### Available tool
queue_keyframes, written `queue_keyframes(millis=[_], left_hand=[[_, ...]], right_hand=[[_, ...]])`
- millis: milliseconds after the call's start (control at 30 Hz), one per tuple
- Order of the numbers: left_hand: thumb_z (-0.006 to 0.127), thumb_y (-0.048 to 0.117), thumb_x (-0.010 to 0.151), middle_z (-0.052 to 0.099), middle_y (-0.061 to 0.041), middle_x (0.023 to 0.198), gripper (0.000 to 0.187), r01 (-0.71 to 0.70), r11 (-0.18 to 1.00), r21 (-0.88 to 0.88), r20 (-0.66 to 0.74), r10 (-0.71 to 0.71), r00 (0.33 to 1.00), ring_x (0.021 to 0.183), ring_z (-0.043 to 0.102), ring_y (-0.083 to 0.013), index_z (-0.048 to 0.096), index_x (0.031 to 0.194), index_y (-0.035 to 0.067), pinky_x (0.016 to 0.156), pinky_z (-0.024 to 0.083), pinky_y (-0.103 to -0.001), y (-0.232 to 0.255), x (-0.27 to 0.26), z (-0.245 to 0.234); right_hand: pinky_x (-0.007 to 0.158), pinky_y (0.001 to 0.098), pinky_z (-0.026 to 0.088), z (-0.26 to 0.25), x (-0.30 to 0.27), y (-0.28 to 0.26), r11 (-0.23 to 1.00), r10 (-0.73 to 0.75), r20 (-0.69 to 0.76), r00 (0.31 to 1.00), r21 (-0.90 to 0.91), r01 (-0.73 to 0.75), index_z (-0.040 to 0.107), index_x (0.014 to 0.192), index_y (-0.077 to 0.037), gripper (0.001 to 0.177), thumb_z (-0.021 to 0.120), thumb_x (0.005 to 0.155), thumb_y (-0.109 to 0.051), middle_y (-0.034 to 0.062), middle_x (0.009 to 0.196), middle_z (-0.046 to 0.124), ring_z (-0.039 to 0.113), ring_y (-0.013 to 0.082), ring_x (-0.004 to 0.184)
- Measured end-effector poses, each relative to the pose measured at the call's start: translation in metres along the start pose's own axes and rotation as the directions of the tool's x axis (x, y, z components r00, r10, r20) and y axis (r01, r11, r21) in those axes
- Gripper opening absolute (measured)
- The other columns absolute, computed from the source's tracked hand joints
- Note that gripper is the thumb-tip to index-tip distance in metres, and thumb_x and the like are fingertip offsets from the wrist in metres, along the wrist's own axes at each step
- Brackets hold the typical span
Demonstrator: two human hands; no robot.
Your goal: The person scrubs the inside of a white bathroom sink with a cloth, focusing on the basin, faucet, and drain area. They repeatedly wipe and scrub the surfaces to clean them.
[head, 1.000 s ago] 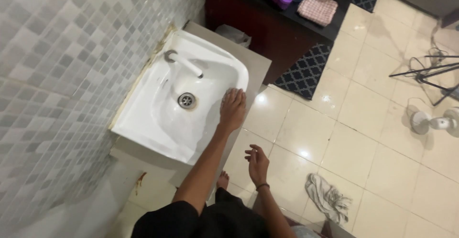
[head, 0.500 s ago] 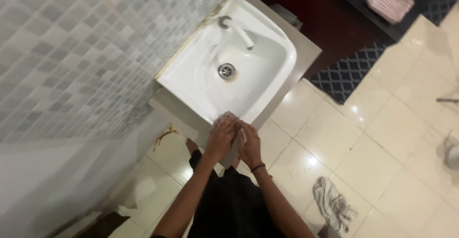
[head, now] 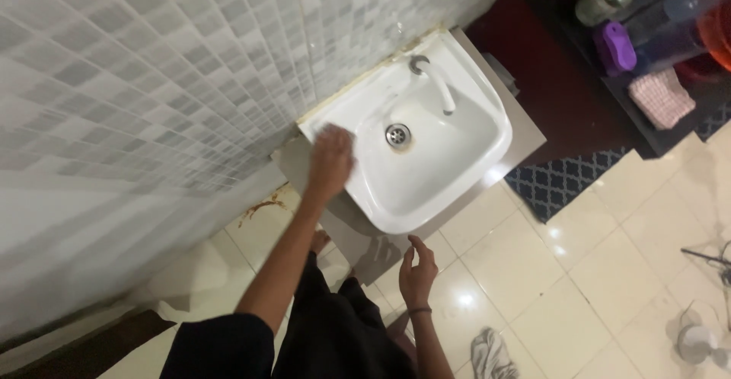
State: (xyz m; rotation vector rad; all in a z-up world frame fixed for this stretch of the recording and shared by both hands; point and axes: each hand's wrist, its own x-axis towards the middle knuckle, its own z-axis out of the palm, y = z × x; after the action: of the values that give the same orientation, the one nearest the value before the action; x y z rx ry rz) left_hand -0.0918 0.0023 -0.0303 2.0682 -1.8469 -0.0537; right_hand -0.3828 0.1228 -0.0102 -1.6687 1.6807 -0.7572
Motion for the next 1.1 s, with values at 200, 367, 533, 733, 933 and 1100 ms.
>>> queue_keyframes(millis=[200, 367, 533, 733, 933, 1100], left_hand=[[0.066, 0.021, 0.095, 0.050, -0.027, 0.148, 0.055, -0.194, 0.937, -0.292, 0.064, 0.221, 0.973, 0.145, 0.039, -0.0434, 0.051, 0.141, -0.006, 0.123, 0.021, -0.059, 0.045, -0.069, -0.004], [0.054, 0.018, 0.099, 0.050, -0.021, 0.153, 0.049, -0.179, 0.944, -0.278, 0.080, 0.208, 0.975, 0.153, 0.033, -0.0410, 0.054, 0.144, -0.003, 0.129, 0.016, -0.055, -0.014, -0.047, -0.009], [0.052, 0.016, 0.101, 0.045, -0.024, 0.154, 0.046, -0.012, 0.927, -0.374, 0.208, 0.097, 0.973, 0.148, 0.028, -0.0407, 0.054, 0.142, -0.006, 0.119, 0.017, -0.052, -0.061, -0.008, -0.017], [0.052, 0.014, 0.102, 0.055, -0.019, 0.148, 0.039, 0.092, 0.780, -0.620, 0.153, 0.005, 0.988, 0.141, 0.049, -0.0347, 0.061, 0.140, 0.006, 0.112, 0.044, -0.040, -0.087, -0.018, -0.037], [0.061, 0.026, 0.099, 0.074, -0.016, 0.118, 0.033, 0.330, 0.715, -0.616, 0.427, -0.049, 0.903, 0.108, 0.074, -0.0313, 0.072, 0.125, 0.009, 0.091, 0.057, -0.037, -0.069, -0.023, -0.056], [0.062, 0.027, 0.100, 0.077, -0.014, 0.113, 0.031, 0.248, 0.701, -0.668, 0.510, 0.189, 0.839, 0.102, 0.075, -0.0277, 0.075, 0.122, 0.008, 0.088, 0.058, -0.037, -0.029, -0.033, -0.052]], right_hand=[[0.096, 0.0435, 0.053, 0.046, 0.035, -0.063, 0.987, -0.159, 0.018, 0.987, 0.029, 0.158, 0.068, 0.126, -0.007, 0.030, 0.058, 0.098, -0.005, 0.0165, 0.118, 0.072, 0.066, 0.0325, 0.112], [0.110, 0.0467, 0.043, 0.093, 0.059, -0.128, 0.927, -0.373, 0.161, 0.914, 0.103, 0.360, 0.048, 0.148, -0.003, 0.051, 0.053, 0.097, 0.001, 0.0250, 0.140, 0.059, 0.050, 0.0397, 0.133], [0.122, 0.0519, 0.026, 0.134, 0.085, -0.178, 0.895, -0.422, 0.317, 0.849, -0.004, 0.446, 0.034, 0.153, 0.005, 0.067, 0.055, 0.090, 0.002, 0.0253, 0.150, 0.050, 0.040, 0.0428, 0.144], [0.123, 0.0552, 0.019, 0.169, 0.097, -0.182, 0.770, -0.550, 0.274, 0.789, -0.198, 0.606, 0.030, 0.149, 0.014, 0.070, 0.060, 0.087, -0.001, 0.0324, 0.151, 0.044, 0.037, 0.0452, 0.146], [0.117, 0.0487, 0.040, 0.161, 0.073, -0.144, 0.888, -0.421, 0.123, 0.899, -0.145, 0.436, 0.041, 0.150, 0.003, 0.061, 0.063, 0.093, -0.001, 0.0210, 0.145, 0.057, 0.051, 0.0426, 0.135], [0.108, 0.0449, 0.052, 0.118, 0.034, -0.098, 0.890, -0.358, -0.002, 0.934, -0.302, 0.340, 0.054, 0.146, -0.008, 0.070, 0.060, 0.078, 0.012, 0.0115, 0.141, 0.063, 0.054, 0.0394, 0.134]])
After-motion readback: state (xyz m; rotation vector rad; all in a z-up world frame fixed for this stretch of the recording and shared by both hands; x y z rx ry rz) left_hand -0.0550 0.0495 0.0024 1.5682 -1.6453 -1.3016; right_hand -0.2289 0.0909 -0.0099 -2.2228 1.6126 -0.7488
